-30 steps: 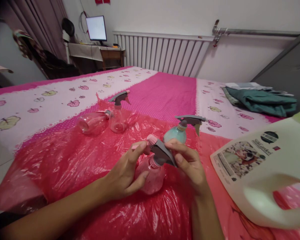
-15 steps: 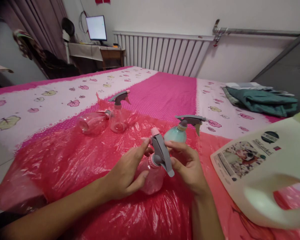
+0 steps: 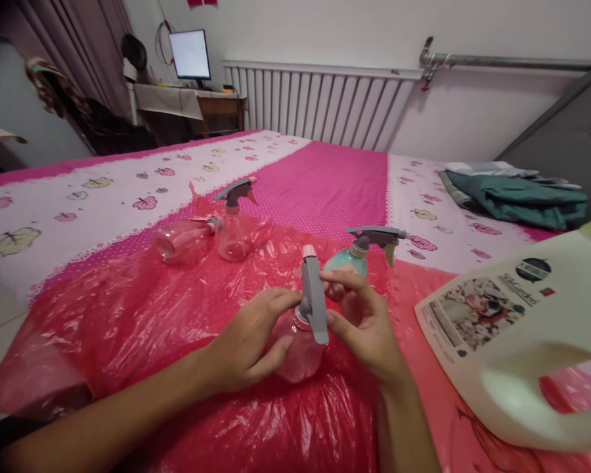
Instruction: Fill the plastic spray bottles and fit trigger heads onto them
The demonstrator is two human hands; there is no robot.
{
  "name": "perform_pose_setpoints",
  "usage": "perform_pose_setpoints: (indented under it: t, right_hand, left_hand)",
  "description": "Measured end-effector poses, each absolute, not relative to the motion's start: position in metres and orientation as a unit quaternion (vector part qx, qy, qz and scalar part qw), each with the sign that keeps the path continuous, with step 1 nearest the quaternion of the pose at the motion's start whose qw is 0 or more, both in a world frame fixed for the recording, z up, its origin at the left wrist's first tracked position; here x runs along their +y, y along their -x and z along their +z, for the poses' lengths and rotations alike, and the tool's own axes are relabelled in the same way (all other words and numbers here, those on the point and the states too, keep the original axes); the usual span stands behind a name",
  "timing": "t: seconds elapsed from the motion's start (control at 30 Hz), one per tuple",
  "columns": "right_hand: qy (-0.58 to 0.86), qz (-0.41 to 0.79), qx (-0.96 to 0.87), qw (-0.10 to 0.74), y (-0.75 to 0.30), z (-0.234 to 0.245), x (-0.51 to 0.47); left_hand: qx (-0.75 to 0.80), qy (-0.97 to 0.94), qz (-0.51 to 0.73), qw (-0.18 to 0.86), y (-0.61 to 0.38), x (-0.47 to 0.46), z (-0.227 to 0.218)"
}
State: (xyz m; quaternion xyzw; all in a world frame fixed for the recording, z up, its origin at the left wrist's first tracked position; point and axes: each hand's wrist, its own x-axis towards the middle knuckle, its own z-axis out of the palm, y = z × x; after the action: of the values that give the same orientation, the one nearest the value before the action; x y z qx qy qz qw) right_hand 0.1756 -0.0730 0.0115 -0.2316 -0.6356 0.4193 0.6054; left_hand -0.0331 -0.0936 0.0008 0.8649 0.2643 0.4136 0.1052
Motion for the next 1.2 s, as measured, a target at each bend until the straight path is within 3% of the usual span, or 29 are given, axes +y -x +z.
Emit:
perform_pose_setpoints:
  t: [0.43, 0.87, 1.2]
  right_hand:
    - [0.245, 0.492, -0.641, 0.536, -0.1753, 0.0127, -0.0744]
    - [0.299, 0.427, -0.633, 0.573, -0.1780, 0.0057, -0.0705]
    - [0.285, 0.471, -0.627, 0.551, -0.1765, 0.0118, -0.0735]
  left_hand:
    - [0.279, -0.866, 0.396, 0.126, 0.0328, -0.0954, 0.0026]
    - [0.274, -0.860, 0.410, 0.128, 0.0327, -0.0950, -0.0008]
    - [0.273, -0.860, 0.419, 0.104, 0.0333, -0.0944, -0.0015]
